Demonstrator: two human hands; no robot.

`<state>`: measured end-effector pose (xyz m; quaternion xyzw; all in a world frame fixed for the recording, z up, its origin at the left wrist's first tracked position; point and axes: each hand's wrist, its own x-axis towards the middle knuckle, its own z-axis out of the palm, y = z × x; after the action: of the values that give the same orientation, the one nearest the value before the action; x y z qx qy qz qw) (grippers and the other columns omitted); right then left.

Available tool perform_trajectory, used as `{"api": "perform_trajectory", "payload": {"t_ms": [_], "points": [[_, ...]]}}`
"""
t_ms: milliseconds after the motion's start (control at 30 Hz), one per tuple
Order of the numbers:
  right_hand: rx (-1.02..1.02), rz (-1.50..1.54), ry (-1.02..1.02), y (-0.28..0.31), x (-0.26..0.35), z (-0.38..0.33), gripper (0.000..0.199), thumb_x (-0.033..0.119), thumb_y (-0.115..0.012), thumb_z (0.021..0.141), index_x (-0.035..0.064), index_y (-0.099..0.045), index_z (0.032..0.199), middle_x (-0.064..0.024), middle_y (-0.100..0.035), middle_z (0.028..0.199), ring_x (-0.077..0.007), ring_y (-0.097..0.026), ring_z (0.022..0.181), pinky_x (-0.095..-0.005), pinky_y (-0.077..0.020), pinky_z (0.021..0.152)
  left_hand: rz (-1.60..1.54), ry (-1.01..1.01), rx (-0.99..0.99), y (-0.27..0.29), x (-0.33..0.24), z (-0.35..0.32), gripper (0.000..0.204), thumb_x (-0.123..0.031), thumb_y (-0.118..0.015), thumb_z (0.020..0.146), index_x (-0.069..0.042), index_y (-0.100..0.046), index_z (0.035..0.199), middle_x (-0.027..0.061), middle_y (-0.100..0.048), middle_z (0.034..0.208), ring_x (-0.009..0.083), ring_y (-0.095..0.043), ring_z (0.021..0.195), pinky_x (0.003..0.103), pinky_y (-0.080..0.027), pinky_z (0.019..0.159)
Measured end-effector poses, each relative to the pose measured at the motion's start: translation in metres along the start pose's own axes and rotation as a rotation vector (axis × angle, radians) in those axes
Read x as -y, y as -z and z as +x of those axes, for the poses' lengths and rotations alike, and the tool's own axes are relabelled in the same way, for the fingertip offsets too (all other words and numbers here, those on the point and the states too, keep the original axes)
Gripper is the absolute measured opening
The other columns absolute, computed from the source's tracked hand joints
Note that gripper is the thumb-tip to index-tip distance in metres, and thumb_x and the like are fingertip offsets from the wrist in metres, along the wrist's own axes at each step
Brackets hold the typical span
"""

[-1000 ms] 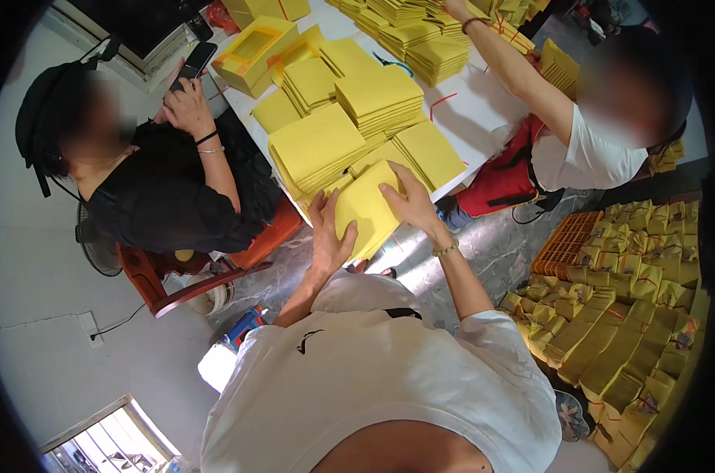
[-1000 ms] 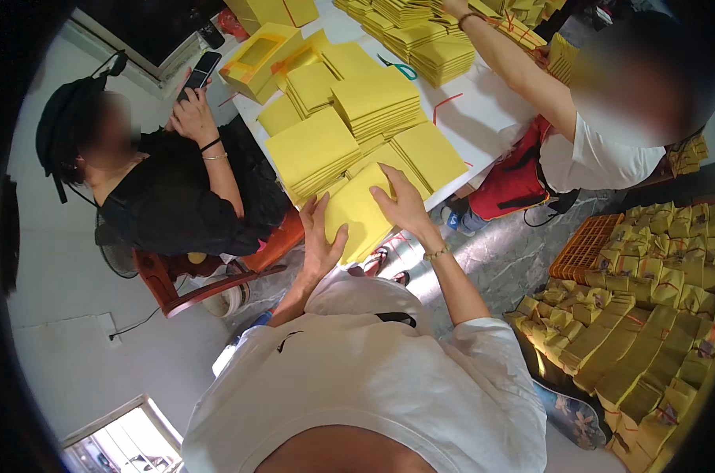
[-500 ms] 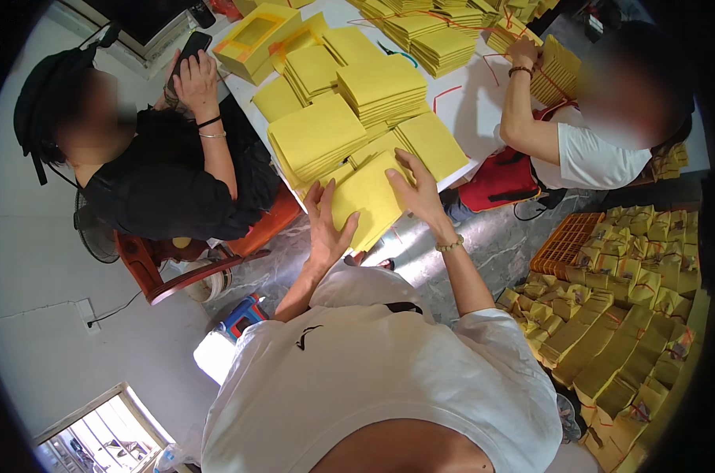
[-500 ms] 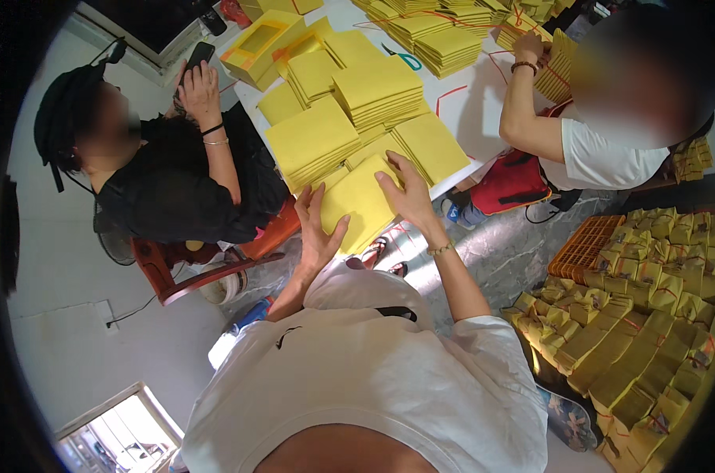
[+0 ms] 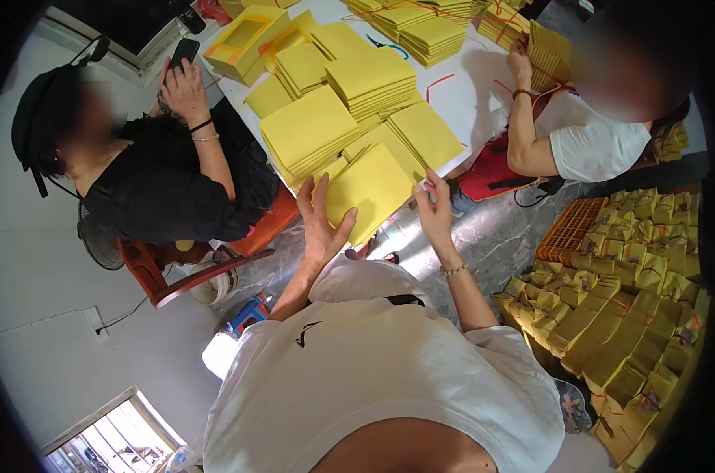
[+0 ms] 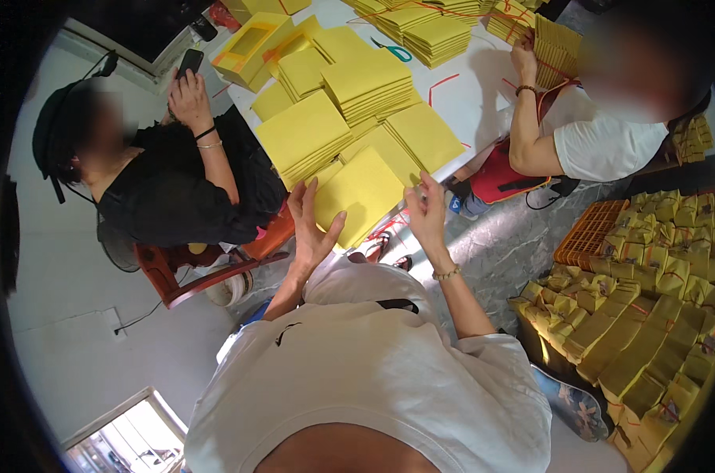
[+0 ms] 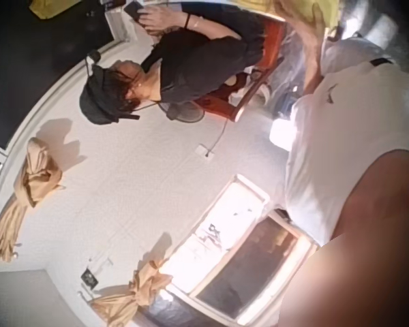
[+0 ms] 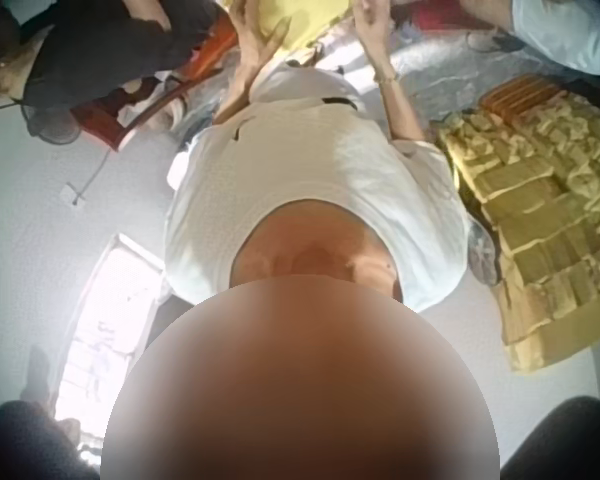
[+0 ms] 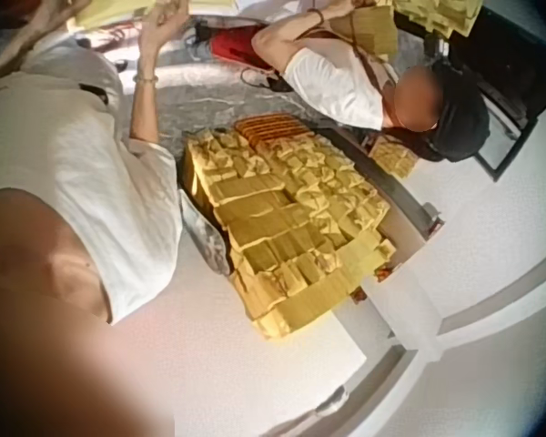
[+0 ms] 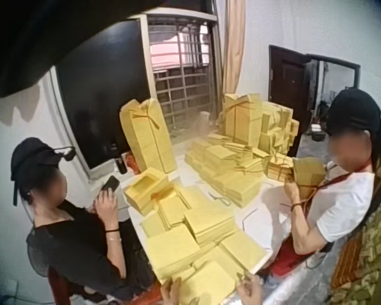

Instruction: The person folds yellow paper sheets into small packets by hand. They pick up a sheet, fold it, and place it into a stack. The person briefly handles a green cloth before resuming the folding task. The workspace is filled with stacks of yellow paper.

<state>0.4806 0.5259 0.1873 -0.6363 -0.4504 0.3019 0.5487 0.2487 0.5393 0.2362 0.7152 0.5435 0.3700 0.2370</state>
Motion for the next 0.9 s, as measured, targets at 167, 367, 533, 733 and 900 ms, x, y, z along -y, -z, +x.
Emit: {"api": "perform_trajectory", "payload": {"t_ms": [167, 367, 533, 733, 900], "points": [[0.124, 0.154, -0.196, -0.003, -0.013, -0.022, 0.051, 0.022, -0.057, 0.095, 0.0008, -0.038, 0.137, -0.016, -0.047, 0.128, -0.0235, -0.051, 0.115, -0.0324, -0.0456, 0.092, 0.074, -0.038, -0.077, 0.007, -0.01, -0.003, 0.074, -0.022, -0.072, 0.078, -0.004, -0.036, 0.141, 0.026, -0.021, 0.141, 0.042, -0.026, 0.131, 0.049, -0.027, 0.108], [0.025, 0.201, -0.216, 0.011, -0.012, -0.038, 0.045, 0.02, -0.057, 0.095, 0.0012, -0.043, 0.132, -0.0136, -0.052, 0.12, -0.0224, -0.053, 0.112, -0.0327, -0.0463, 0.092, 0.018, -0.118, -0.143, 0.026, -0.038, -0.005, 0.068, -0.008, -0.07, 0.078, 0.001, -0.038, 0.137, 0.0255, -0.019, 0.141, 0.0411, -0.027, 0.13, 0.047, -0.029, 0.107], [-0.137, 0.32, -0.386, 0.019, -0.01, -0.06, 0.02, 0.015, -0.056, 0.094, 0.0035, -0.06, 0.109, -0.0013, -0.06, 0.087, -0.0089, -0.056, 0.08, -0.024, -0.0473, 0.075, 0.147, -0.299, -0.096, 0.036, -0.062, -0.007, 0.056, -0.004, -0.066, 0.08, 0.0, -0.046, 0.132, 0.0265, -0.028, 0.137, 0.041, -0.032, 0.127, 0.045, -0.027, 0.105], [-0.447, 0.521, -0.322, 0.0, -0.018, -0.112, 0.016, 0.013, -0.051, 0.098, 0.0022, -0.06, 0.105, -0.0034, -0.063, 0.096, -0.0068, -0.057, 0.085, -0.0223, -0.0485, 0.074, -0.245, -0.551, 0.359, 0.017, -0.066, -0.018, 0.029, 0.005, -0.06, 0.081, 0.0, -0.063, 0.109, 0.019, -0.057, 0.11, 0.0322, -0.056, 0.102, 0.038, -0.045, 0.089], [-0.76, 0.597, -0.334, -0.021, -0.022, -0.18, 0.017, 0.01, -0.051, 0.096, 0.0004, -0.06, 0.107, -0.0057, -0.065, 0.096, -0.0087, -0.06, 0.085, -0.0225, -0.0488, 0.073, -0.51, -0.57, 0.88, 0.005, -0.058, -0.046, 0.023, 0.008, -0.054, 0.083, 0.003, -0.062, 0.104, 0.0157, -0.06, 0.106, 0.0261, -0.057, 0.1, 0.035, -0.044, 0.09]]}}
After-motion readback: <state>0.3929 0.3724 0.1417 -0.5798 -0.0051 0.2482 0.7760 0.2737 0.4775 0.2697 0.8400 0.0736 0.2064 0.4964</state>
